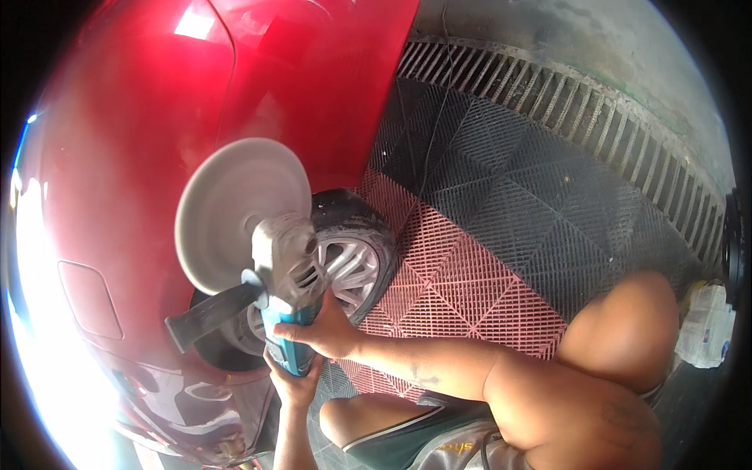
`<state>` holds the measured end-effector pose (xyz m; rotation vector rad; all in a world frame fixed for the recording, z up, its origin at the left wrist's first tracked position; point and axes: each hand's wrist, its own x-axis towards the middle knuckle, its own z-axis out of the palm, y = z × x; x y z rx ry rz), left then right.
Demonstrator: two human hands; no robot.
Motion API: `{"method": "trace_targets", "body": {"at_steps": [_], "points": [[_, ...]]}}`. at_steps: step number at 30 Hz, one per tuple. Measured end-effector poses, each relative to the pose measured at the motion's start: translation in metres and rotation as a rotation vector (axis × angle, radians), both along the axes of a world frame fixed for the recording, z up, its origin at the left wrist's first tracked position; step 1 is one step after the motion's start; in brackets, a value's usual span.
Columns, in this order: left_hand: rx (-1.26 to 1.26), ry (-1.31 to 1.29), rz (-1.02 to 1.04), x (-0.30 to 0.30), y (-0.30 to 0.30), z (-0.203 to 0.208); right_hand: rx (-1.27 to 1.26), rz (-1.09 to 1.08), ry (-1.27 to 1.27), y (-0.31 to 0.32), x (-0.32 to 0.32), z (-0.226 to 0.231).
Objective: The person uses a handheld electric polisher to buff the rear bumper of a red car. They briefly pause to wipe the surface with a cloth before resuming polishing.
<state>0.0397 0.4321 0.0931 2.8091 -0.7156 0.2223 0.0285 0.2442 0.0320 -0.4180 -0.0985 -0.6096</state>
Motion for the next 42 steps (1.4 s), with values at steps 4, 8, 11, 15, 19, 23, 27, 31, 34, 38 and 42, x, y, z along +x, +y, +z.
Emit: {"method": "trace_targets", "body": {"at_steps": [4, 8, 11, 15, 19, 23, 27, 31, 34, 38, 42], "points": [[0.056, -0.033, -0.039, -0.002, -0.034, -0.015, 0.171, -0.01, 0.034, -0.018, 0.005, -0.037], [0.111, -0.033, -0.032, -0.016, -0.068, -0.024, 0.281, 0.163, 0.01, -0.041, 0.01, -0.081], [0.083, 0.011, -0.073, -0.019, -0.067, -0.032, 0.239, 0.089, 0.043, -0.05, 0.007, -0.082], [0.208, 0.087, -0.1, -0.013, -0.071, -0.027, 0.292, 0.051, 0.046, -0.054, 0.009, -0.082], [0.211, 0.096, -0.185, -0.009, -0.103, -0.038, 0.367, 0.074, 0.028, -0.085, 0.015, -0.113], [0.221, 0.104, -0.113, -0.026, -0.154, -0.054, 0.431, 0.255, -0.117, -0.136, 0.005, -0.127], [0.169, 0.077, -0.153, -0.043, -0.222, -0.08, 0.432, 0.212, -0.146, -0.203, 0.006, -0.15], [0.149, 0.107, -0.168, -0.046, -0.291, -0.095, 0.321, 0.135, -0.021, -0.276, 0.017, -0.16], [0.105, 0.09, -0.211, -0.042, -0.327, -0.102, 0.332, 0.113, -0.046, -0.316, 0.023, -0.165], [0.119, 0.09, -0.203, -0.039, -0.338, -0.103, 0.348, 0.103, -0.048, -0.326, 0.027, -0.168], [0.108, 0.09, -0.178, -0.037, -0.301, -0.104, 0.308, 0.138, -0.031, -0.29, 0.025, -0.169]]}}
